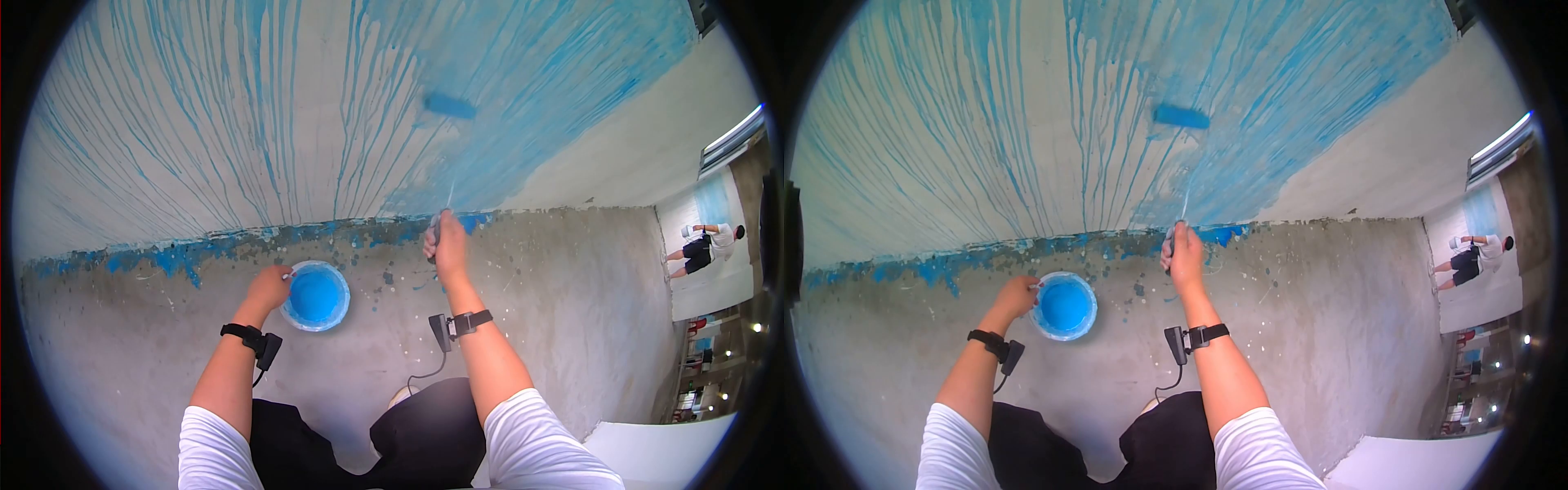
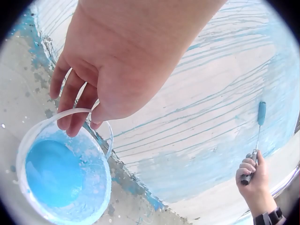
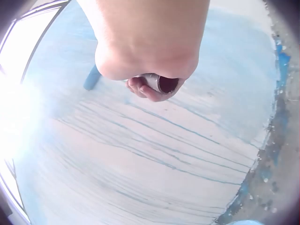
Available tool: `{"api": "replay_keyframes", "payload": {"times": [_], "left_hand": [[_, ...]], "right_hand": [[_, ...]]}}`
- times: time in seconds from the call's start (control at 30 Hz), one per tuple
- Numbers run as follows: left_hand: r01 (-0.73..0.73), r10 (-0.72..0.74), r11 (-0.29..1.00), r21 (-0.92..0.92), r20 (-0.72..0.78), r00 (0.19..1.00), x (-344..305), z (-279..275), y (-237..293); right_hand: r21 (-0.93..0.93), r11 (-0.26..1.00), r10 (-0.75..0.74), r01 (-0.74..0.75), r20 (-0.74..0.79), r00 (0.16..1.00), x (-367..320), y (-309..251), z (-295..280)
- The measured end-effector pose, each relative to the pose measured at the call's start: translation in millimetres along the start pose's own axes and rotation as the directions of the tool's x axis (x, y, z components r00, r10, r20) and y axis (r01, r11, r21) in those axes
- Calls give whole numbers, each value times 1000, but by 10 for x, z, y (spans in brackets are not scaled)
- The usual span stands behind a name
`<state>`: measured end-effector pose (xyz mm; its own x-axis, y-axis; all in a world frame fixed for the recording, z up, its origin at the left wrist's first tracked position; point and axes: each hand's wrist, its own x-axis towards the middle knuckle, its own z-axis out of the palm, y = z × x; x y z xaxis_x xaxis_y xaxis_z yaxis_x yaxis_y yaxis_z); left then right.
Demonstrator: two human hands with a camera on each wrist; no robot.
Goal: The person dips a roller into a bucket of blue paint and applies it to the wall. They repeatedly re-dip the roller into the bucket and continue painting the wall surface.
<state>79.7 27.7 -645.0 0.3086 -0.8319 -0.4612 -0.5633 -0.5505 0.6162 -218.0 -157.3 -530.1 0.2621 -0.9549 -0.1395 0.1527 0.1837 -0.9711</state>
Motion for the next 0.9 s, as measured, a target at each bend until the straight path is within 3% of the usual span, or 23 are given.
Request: {"api": "replay_keyframes", "payload": {"times": [0.07,0.27,0.4,0.47,0.57,0.7,0.77,0.9], "left_hand": [[13,-13,1000,-9,-3,1000,-10,-12,25],[2,-2,1000,-13,-29,1000,19,31,-23],[24,-25,1000,-19,-24,999,7,22,4],[17,-18,1000,-13,-20,1000,2,20,2],[16,-16,1000,-10,-7,1000,4,5,-1],[18,-18,1000,-24,0,1000,5,-2,7],[-14,14,1000,-5,-19,1000,9,8,-4],[30,-30,999,-28,17,999,-10,-23,57]], "right_hand": [[-137,988,67,-68,-14,998,-19,252,-139],[-194,971,131,-142,-66,989,-132,619,-355],[-180,980,71,-86,-85,994,-69,330,-223],[-108,993,-61,53,-69,996,-14,108,-101],[7,990,-143,144,-86,986,-11,-250,99],[84,986,-133,145,-136,982,-9,-435,189],[82,995,-46,58,-136,990,-11,-432,175],[-36,999,-32,28,-106,994,85,77,-136]]}}
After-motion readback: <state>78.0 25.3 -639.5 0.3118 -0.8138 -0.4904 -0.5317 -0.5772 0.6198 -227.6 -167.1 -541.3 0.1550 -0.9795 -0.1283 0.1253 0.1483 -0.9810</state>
